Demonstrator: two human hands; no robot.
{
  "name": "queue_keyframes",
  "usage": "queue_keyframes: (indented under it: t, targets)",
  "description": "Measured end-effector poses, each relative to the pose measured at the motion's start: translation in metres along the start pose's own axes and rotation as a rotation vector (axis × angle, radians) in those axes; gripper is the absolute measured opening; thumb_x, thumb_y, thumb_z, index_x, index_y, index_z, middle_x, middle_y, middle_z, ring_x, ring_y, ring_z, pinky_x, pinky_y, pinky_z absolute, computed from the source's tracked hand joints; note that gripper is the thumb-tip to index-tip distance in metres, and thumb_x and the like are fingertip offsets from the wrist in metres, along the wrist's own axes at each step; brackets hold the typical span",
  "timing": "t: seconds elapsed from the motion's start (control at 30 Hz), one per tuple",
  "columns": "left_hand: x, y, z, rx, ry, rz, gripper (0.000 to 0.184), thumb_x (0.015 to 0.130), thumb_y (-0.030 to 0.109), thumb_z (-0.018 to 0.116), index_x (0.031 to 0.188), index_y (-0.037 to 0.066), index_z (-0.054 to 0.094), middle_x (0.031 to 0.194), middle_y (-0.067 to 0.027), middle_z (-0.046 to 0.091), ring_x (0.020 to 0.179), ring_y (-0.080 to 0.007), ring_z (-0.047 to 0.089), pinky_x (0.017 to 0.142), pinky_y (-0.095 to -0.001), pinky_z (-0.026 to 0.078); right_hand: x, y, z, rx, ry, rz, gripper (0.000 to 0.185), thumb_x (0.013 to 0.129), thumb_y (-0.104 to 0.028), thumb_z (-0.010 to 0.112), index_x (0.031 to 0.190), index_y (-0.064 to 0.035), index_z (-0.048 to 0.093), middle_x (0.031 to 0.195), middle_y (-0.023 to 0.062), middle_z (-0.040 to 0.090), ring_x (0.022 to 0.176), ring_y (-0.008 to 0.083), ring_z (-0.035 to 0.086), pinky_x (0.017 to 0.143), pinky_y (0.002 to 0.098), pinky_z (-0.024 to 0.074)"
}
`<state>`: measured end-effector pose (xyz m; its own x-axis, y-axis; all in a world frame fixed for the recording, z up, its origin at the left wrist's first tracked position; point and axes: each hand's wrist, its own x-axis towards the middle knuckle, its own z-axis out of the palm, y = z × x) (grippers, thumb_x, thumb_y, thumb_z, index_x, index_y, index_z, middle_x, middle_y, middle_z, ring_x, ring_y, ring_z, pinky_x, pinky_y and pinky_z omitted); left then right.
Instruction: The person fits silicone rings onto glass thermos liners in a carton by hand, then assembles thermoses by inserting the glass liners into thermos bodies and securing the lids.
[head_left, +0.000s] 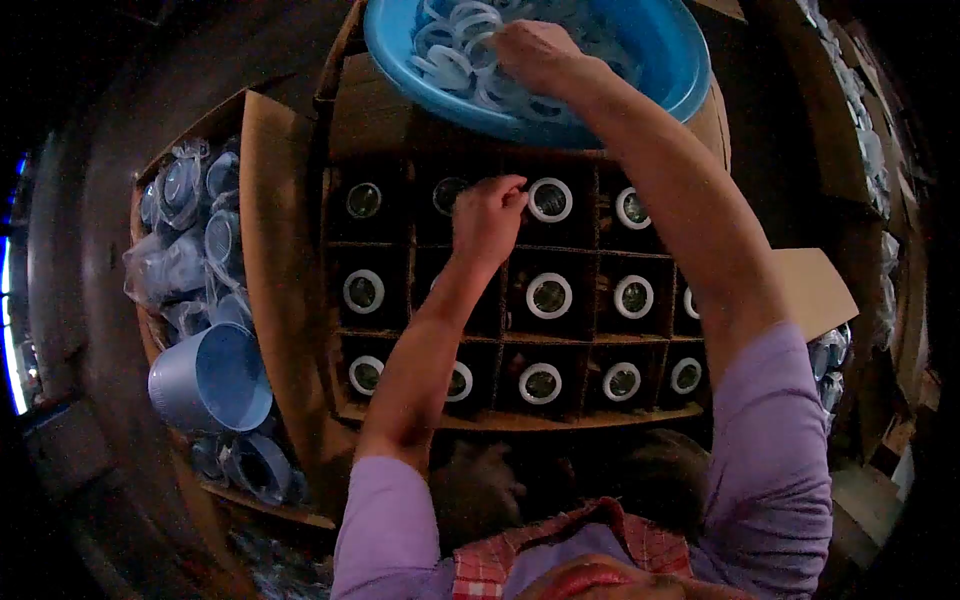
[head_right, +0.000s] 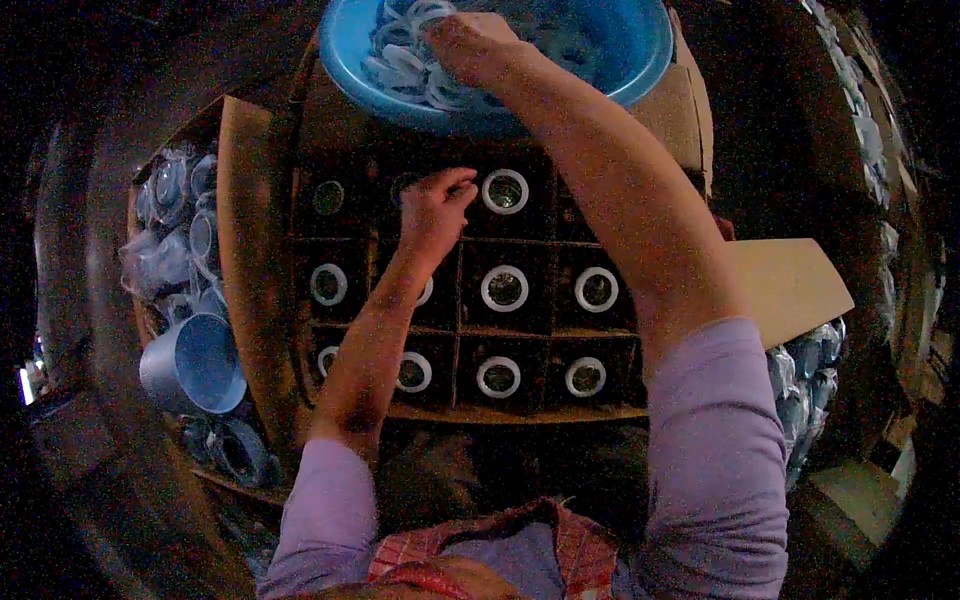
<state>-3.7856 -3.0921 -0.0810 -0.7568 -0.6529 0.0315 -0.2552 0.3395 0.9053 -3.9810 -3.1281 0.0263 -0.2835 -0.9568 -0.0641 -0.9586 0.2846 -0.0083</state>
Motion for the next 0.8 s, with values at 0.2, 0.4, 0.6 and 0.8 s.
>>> queue_keyframes:
  t: [0.2, 0.4, 0.6, 0.8]
  targets:
    - [-0.007, 0.024, -0.064, -0.443, 0.075, -0.210, 0.019, 0.078, 0.006, 0.059, 0.096, 0.000, 0.063, 0.081, -0.0087, 0.064, 0.063, -0.0120, 0.058, 0.050, -0.0268, 0.047, -0.002, 0.011, 0.014, 0.044, 0.259, -0.067, 0.013, 0.082, -0.017, 0.054, 0.086, -0.0048, 0.059, 0.077, 0.0110, 0.061, 0.070, 0.0239, 0.061, 0.062, 0.0323, 0.0505]
    - [-0.005, 0.059, -0.109, -0.433, 0.340, -0.056, 0.020, 0.076, 0.002, 0.061, 0.097, 0.001, 0.063, 0.085, -0.0063, 0.063, 0.068, -0.0086, 0.056, 0.052, -0.0215, 0.046, -0.061, -0.019, -0.061, 0.899, 0.062, 0.081, 0.018, 0.086, -0.021, 0.052, 0.076, -0.0056, 0.055, 0.065, 0.0070, 0.056, 0.058, 0.0202, 0.058, 0.056, 0.0315, 0.0496]
    - [-0.020, 0.066, -0.134, -0.340, -0.023, 0.003, 0.018, 0.076, 0.005, 0.061, 0.094, 0.000, 0.064, 0.085, -0.0022, 0.062, 0.073, -0.0091, 0.055, 0.064, -0.0213, 0.043, -0.104, -0.070, -0.028, 1.089, -0.314, -0.099, 0.018, 0.078, -0.008, 0.060, 0.094, -0.0017, 0.062, 0.071, 0.0044, 0.064, 0.061, 0.0097, 0.061, 0.048, 0.0218, 0.0472]
    - [-0.023, 0.026, -0.129, -0.344, -0.193, -0.291, 0.010, 0.074, 0.006, 0.062, 0.082, -0.001, 0.064, 0.064, -0.0040, 0.060, 0.052, -0.0095, 0.054, 0.047, -0.0218, 0.042, -0.109, -0.080, 0.011, 1.290, -0.477, 0.057, 0.013, 0.078, -0.012, 0.061, 0.087, -0.0030, 0.064, 0.073, 0.0039, 0.063, 0.059, 0.0096, 0.059, 0.053, 0.0228, 0.0494]
